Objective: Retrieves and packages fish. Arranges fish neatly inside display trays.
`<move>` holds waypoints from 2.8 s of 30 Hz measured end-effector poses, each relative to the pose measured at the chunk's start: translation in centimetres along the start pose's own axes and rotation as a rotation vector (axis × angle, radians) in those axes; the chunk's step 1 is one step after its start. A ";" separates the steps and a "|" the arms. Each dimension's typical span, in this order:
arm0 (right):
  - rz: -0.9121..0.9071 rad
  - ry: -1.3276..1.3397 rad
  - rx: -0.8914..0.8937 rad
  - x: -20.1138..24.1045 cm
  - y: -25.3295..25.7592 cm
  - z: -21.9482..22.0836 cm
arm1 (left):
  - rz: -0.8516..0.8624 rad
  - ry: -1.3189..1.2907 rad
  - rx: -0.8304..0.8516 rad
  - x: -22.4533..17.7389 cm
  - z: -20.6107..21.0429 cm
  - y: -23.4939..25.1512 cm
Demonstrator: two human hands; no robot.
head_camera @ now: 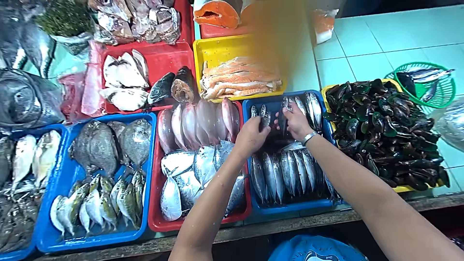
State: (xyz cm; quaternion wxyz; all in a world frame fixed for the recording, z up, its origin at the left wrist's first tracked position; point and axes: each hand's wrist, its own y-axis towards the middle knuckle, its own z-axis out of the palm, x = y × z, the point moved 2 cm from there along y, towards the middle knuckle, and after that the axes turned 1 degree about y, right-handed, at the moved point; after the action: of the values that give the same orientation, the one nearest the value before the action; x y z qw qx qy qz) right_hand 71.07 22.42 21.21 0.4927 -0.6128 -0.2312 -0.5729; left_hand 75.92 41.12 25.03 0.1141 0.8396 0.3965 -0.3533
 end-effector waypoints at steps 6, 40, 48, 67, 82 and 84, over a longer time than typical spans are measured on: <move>0.260 -0.268 0.020 -1.1 3.2 4.3 | -0.112 -0.393 -0.267 1.4 -1.8 -2.3; 0.042 -1.575 0.547 1.2 -4.1 -4.5 | -0.078 0.754 0.582 -1.4 3.2 1.0; -0.203 -1.479 0.548 1.9 -3.4 -7.0 | 0.030 0.650 0.490 -1.2 0.5 0.4; 0.114 -0.229 0.112 2.0 0.9 1.3 | -0.204 0.170 0.086 0.8 -5.8 6.5; 0.017 -1.142 0.052 -0.6 0.9 7.2 | -0.181 0.608 -0.108 3.5 -2.2 10.3; -0.040 -1.178 0.043 0.3 0.1 5.5 | -0.171 0.620 -0.141 3.5 -2.1 10.2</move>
State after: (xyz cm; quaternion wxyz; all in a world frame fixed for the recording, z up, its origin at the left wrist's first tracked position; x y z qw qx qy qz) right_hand 73.83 27.08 22.25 0.2827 -0.8132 -0.4890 -0.1401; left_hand 86.15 37.43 23.27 0.0154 0.8608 0.5050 -0.0607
